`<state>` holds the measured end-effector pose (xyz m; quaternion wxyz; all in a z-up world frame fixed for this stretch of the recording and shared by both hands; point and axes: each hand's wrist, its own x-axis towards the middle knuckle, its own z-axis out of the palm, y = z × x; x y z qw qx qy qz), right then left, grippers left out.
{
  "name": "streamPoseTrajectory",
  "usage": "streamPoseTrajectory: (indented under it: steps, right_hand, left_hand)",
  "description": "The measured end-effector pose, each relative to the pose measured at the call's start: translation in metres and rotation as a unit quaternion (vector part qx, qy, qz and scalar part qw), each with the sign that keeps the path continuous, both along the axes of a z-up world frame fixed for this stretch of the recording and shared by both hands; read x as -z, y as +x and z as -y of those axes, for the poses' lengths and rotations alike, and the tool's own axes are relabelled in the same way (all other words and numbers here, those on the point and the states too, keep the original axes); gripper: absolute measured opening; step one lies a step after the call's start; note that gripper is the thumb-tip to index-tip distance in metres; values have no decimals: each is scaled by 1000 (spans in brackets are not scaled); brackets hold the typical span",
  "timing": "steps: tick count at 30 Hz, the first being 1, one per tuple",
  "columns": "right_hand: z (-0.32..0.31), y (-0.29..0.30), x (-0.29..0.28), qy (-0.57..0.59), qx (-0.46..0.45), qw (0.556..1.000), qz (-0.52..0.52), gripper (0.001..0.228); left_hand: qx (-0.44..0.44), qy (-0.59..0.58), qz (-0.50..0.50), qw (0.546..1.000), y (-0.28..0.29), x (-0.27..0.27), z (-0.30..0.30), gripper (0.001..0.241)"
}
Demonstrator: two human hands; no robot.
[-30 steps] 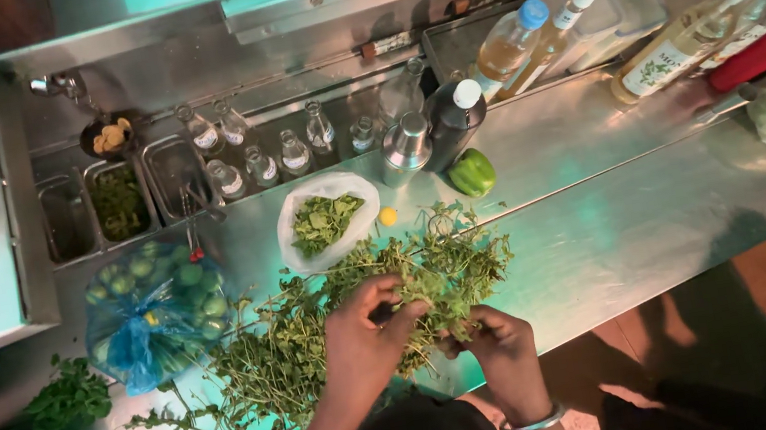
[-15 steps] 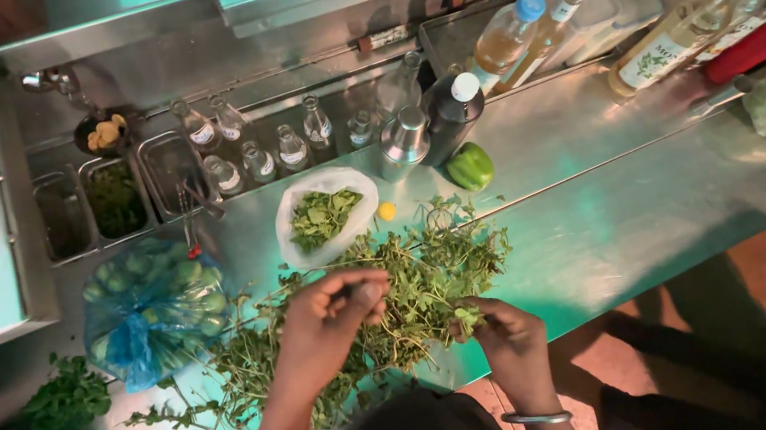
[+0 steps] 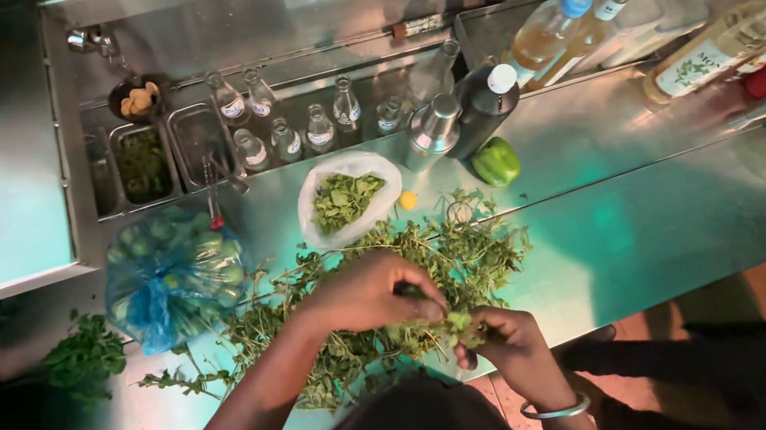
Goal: The person strips mint leaves from their stems by hand at a stainless steel counter, dropping the picked leaves into a white bowl and setting discarded stems aside while working through a pile of herb sprigs.
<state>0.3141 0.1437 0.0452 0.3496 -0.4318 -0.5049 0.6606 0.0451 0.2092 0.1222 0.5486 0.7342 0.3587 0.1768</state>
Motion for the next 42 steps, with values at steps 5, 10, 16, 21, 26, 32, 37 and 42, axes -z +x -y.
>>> streamPoseTrajectory:
  steps: [5,10,16,21,26,32,37,42]
  right_hand:
    - [3,5,5,-39,47,998,0,15]
    - [8,-10,-24,104,174,935,290,23]
    - [7,-34,-36,340,163,858,349,36]
    - [9,-42,-32,341,149,856,360,32]
    - [9,-39,-20,361,134,870,309,34]
    - [8,-29,2,91,188,975,73,24]
    - [7,-31,-7,101,176,979,18,30]
    - [5,-31,-14,47,161,986,0,34]
  left_hand:
    - [-118,76,61,988,-19,18,-3,19]
    - [-312,-72,64,945,-35,16,7,19]
    - [-266,-27,64,962,38,4,44,32]
    - [-331,45,23,942,57,9,52,34]
    - [-338,34,-20,940,53,16,55,21]
    - [-373,-14,29,927,51,21,62,19]
    - [-403,33,74,912,54,17,69,16]
    - [-408,133,46,902,55,12,72,22]
